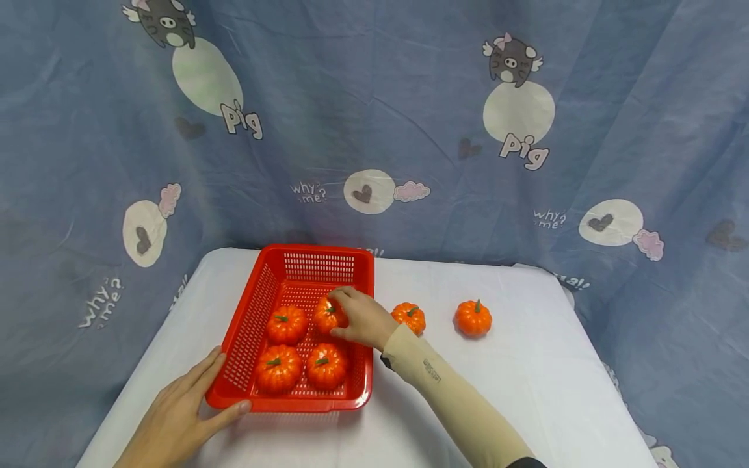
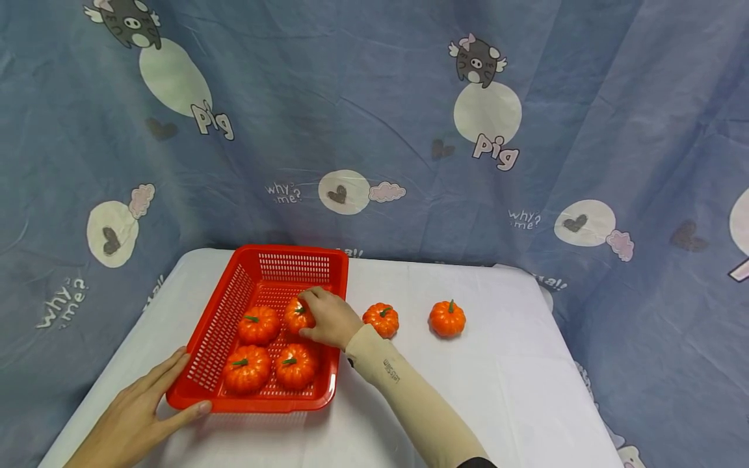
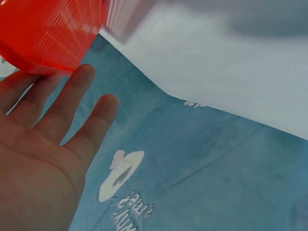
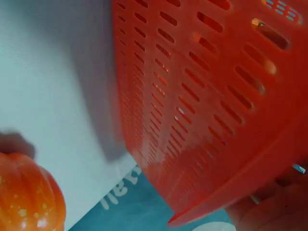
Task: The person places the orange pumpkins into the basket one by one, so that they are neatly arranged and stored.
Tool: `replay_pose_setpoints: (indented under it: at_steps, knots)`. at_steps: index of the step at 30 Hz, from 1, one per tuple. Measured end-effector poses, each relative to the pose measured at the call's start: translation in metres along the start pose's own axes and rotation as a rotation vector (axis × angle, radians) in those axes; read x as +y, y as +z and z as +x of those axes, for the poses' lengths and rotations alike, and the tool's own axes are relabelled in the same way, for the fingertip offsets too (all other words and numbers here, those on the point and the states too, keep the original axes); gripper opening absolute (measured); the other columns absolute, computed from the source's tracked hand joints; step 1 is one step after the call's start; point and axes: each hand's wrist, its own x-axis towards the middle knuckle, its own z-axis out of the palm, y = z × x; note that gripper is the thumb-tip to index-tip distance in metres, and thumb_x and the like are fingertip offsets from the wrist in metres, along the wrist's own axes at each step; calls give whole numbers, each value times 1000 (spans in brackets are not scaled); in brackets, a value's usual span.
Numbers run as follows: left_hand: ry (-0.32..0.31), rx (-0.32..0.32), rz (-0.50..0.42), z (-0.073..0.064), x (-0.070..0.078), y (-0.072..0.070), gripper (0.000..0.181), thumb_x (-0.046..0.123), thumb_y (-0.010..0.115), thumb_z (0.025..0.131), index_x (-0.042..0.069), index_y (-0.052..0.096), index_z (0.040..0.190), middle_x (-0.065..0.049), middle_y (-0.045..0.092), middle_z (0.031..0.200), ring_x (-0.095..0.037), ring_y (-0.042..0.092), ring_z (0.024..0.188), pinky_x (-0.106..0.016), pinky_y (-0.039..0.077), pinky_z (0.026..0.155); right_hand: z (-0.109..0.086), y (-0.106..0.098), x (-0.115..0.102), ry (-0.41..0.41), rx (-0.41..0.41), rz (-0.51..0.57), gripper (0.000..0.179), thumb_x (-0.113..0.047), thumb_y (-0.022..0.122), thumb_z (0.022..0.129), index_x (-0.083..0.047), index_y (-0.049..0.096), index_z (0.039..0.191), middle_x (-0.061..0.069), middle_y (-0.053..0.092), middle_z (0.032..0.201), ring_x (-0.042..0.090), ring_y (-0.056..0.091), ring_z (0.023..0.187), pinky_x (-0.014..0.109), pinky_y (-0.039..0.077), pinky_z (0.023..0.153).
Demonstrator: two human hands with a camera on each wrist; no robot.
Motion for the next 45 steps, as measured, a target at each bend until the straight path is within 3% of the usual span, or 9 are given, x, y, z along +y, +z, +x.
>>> replay_pose_setpoints:
  at_steps: [8,17,22,39,45]
  knots:
    - [25,28,-1,-1,-2,1,106,72,66,84,-4,38,153,-23,38,158,-49,43,133,-75,35,103,5,12,-4,-22,-63,-182,70,-47,81,85,-15,56,142,5,59,139,20,58,123,39,43,112]
    - [33,47,-3,-3,-1,0,106,73,66,83,-4,39,153,-23,39,157,-48,43,133,-74,35,104,8,21,-5,-4,-118,-237,70,-51,78,87,-18,56,144,2,59,142,17,54,132,43,38,115]
    - [17,27,-4,-2,-1,0,109,76,62,83,-2,37,154,-22,37,158,-48,42,134,-74,34,104,8,25,-4,9,-157,-296,71,-54,76,87,-19,55,145,1,58,144,17,54,132,45,36,115]
    - [28,30,-3,-1,-2,0,107,73,65,84,-3,38,154,-23,38,157,-49,43,133,-74,35,103,8,23,-6,15,-162,-279,70,-55,75,87,-22,54,146,1,59,142,16,53,131,41,38,114]
    - [24,24,-2,-2,-1,0,108,74,64,83,-3,37,154,-23,38,157,-49,42,133,-75,35,103,7,19,-5,-4,-140,-229,67,-51,75,89,-19,56,144,3,59,142,17,52,133,41,38,115]
